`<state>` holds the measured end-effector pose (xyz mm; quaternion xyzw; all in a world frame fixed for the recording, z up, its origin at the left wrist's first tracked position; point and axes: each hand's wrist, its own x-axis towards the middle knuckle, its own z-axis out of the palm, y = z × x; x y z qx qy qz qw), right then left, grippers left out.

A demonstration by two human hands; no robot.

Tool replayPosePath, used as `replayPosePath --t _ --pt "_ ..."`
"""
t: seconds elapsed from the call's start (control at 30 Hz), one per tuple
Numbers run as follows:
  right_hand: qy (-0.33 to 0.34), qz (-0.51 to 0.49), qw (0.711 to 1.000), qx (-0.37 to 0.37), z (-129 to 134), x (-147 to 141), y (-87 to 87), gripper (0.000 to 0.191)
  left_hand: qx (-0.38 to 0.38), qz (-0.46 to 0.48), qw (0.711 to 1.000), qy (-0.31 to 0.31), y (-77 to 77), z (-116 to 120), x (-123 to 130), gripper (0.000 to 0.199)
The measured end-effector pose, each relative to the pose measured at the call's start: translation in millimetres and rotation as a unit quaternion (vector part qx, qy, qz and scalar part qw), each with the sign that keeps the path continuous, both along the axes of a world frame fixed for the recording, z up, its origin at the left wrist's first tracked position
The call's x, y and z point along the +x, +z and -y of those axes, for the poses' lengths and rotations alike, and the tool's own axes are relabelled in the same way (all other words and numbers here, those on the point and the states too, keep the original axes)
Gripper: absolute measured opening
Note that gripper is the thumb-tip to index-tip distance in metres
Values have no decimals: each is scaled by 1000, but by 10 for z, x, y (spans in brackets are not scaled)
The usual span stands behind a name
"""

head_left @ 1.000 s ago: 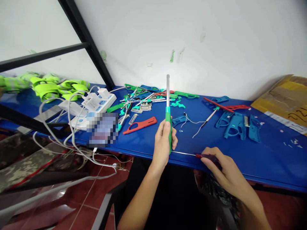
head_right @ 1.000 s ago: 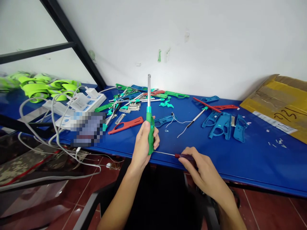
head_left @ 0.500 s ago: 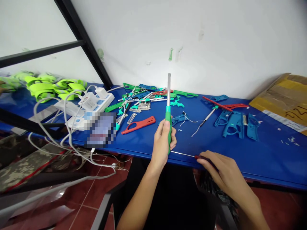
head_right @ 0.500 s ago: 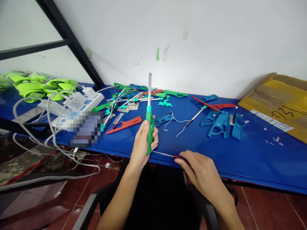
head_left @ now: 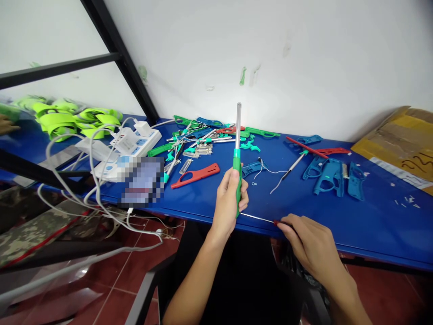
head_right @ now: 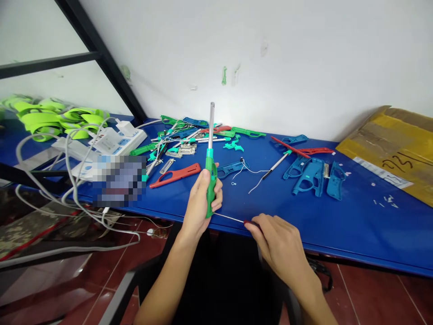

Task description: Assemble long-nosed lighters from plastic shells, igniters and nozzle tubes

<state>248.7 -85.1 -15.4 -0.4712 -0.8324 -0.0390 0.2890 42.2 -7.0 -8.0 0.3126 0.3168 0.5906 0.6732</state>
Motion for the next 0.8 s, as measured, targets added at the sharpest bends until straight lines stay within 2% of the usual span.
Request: replayPosePath --t 0.2,0.27,0.37,0.43,0.5,0.57,0.63,0.8 --pt "40 -48 993 -103 24 28 58 15 -3 -3 1000 -3 9 8 0 52" --pt "36 -19 997 -71 7 5 40 11 -4 2 1000 -2 12 6 1 52" --pt "21 8 999 35 -31 -68 -21 29 -6 11 1000 8 17 2 0 54" --pt "18 -6 999 46 -33 -103 -45 29 -10 18 1000 20 20 2 -1 54" --pt "16 -31 999 -1 -6 -99 -41 16 -14 20 999 23 19 5 -1 53" --pt "32 -49 996 -70 37 -62 -21 17 -12 12 1000 11 16 10 -1 52" --pt "54 -55 992 -95 72 -20 -11 13 -6 -2 1000 -3 13 12 -1 51" --pt "44 -51 998 22 70 -17 -20 10 7 -19 1000 -6 18 5 -3 50"
